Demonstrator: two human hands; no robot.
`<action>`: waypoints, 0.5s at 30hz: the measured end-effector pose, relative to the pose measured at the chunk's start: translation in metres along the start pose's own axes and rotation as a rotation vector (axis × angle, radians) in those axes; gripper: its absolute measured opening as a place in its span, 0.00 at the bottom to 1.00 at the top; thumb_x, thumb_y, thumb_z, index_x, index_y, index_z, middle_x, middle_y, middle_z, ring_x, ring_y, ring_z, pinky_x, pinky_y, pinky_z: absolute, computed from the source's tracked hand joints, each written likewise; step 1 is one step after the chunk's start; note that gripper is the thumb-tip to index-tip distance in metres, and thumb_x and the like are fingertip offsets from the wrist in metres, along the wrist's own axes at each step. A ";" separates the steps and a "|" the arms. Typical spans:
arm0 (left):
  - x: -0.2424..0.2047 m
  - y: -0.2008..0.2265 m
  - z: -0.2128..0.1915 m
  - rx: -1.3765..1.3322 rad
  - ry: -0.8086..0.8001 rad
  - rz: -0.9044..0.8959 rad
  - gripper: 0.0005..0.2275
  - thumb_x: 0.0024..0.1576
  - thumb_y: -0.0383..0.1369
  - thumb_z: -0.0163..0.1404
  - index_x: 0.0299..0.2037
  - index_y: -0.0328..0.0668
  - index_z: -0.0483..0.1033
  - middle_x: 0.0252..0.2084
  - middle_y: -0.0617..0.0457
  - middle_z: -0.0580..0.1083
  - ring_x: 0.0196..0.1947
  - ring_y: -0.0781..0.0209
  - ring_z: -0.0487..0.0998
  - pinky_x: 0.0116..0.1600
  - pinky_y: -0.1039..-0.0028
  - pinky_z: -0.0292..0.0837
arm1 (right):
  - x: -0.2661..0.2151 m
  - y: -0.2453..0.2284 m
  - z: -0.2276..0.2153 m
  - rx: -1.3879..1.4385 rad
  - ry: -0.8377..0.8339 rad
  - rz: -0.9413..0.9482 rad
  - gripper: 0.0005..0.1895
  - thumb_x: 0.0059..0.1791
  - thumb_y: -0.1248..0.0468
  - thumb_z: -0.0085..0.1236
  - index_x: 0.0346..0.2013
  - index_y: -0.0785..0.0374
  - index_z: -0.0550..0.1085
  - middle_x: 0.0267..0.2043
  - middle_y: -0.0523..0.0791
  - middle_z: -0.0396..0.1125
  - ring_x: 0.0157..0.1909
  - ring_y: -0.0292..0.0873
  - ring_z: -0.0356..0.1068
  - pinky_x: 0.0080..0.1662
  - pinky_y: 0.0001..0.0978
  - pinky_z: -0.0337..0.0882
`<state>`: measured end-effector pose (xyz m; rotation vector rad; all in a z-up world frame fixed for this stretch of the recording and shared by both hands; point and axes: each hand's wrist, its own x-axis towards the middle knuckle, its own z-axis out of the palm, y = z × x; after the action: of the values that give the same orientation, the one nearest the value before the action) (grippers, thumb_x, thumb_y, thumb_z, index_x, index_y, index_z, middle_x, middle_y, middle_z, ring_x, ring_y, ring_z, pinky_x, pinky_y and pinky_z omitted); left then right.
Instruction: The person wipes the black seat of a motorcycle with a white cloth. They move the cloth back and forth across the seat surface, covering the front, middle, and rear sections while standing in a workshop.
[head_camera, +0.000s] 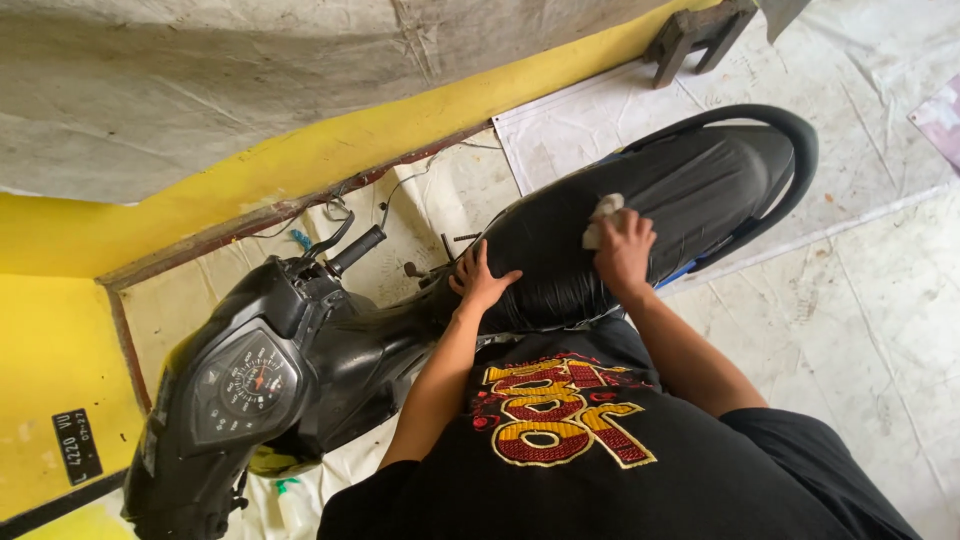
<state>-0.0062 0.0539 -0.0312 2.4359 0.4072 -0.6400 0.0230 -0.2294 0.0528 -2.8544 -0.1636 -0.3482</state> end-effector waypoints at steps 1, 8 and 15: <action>0.000 0.001 0.000 0.003 -0.007 0.003 0.52 0.44 0.63 0.60 0.77 0.65 0.42 0.80 0.47 0.42 0.78 0.41 0.38 0.71 0.33 0.28 | -0.006 -0.006 0.000 -0.003 -0.002 0.008 0.30 0.38 0.72 0.60 0.54 0.49 0.78 0.58 0.50 0.61 0.56 0.58 0.58 0.52 0.51 0.63; 0.002 -0.003 0.004 -0.037 0.048 0.058 0.51 0.46 0.63 0.59 0.77 0.62 0.43 0.79 0.43 0.42 0.77 0.37 0.38 0.70 0.31 0.28 | -0.007 0.038 -0.005 0.016 -0.144 -0.195 0.23 0.42 0.68 0.61 0.49 0.42 0.81 0.60 0.45 0.63 0.59 0.53 0.59 0.55 0.48 0.65; -0.005 -0.002 0.003 -0.028 0.099 0.115 0.51 0.46 0.64 0.58 0.77 0.61 0.44 0.78 0.40 0.44 0.77 0.35 0.40 0.70 0.30 0.27 | 0.048 0.129 -0.023 -0.160 0.050 0.241 0.21 0.46 0.70 0.59 0.51 0.49 0.83 0.54 0.56 0.61 0.54 0.62 0.59 0.49 0.52 0.66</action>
<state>-0.0119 0.0527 -0.0315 2.4504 0.3108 -0.4627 0.0828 -0.3557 0.0551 -2.9738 0.2262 -0.3983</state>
